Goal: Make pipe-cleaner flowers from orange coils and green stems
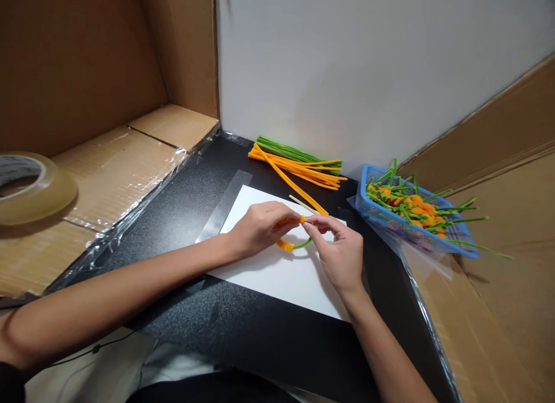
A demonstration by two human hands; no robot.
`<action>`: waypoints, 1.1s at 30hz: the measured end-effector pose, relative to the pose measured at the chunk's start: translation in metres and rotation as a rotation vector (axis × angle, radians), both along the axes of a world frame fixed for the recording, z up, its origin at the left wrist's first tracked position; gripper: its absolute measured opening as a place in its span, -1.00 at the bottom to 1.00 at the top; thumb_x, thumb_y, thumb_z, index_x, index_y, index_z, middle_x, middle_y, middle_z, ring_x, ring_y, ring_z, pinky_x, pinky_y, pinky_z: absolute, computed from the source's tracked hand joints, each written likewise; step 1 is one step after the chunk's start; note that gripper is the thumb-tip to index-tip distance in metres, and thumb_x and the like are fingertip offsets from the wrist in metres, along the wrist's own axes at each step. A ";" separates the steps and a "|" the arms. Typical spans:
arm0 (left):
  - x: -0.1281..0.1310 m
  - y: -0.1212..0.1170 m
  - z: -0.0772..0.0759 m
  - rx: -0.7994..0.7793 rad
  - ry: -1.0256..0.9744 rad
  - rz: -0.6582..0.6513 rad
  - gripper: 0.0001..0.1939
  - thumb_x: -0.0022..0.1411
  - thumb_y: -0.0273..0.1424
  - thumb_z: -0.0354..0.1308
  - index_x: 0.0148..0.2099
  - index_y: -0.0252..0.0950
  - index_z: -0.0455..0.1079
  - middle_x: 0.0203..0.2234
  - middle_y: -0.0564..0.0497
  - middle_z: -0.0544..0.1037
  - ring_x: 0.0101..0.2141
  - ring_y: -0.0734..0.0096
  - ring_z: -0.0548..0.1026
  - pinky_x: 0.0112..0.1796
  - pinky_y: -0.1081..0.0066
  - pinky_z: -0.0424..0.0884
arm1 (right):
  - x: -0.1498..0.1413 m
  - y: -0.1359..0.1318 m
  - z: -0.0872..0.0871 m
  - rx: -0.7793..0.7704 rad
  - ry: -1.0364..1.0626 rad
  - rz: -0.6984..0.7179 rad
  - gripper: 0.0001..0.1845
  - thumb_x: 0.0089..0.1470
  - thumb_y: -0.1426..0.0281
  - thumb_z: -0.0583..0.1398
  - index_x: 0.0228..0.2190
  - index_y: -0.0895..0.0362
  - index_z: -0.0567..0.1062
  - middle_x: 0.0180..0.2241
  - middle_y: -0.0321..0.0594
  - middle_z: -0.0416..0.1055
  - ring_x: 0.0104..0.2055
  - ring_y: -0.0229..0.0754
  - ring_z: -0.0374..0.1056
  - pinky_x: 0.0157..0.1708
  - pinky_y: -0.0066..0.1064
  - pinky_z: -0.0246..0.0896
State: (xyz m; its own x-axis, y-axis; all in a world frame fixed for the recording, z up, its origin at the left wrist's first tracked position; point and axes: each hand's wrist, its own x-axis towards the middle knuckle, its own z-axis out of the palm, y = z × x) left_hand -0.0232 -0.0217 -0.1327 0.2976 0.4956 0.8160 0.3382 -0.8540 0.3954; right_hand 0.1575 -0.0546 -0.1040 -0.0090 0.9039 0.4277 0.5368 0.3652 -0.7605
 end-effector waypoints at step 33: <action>0.000 0.002 0.011 -0.619 -0.311 -0.123 -0.84 0.20 -0.43 0.25 -0.15 -0.35 0.54 -0.30 -0.06 0.66 -0.33 0.41 0.61 -0.25 0.43 0.58 | 0.011 0.002 -0.003 0.320 -0.509 -0.104 -0.90 0.16 0.41 0.25 -0.41 0.09 0.45 -0.40 -0.20 0.43 -0.27 -0.06 0.25 -0.25 -0.22 0.16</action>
State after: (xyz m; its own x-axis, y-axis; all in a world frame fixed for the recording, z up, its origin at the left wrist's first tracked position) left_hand -0.0229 -0.0193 -0.1218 0.1800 0.8741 0.4512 0.0455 -0.4656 0.8838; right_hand 0.1683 -0.0525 -0.1075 -0.2022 0.7380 0.6438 0.8494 0.4593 -0.2598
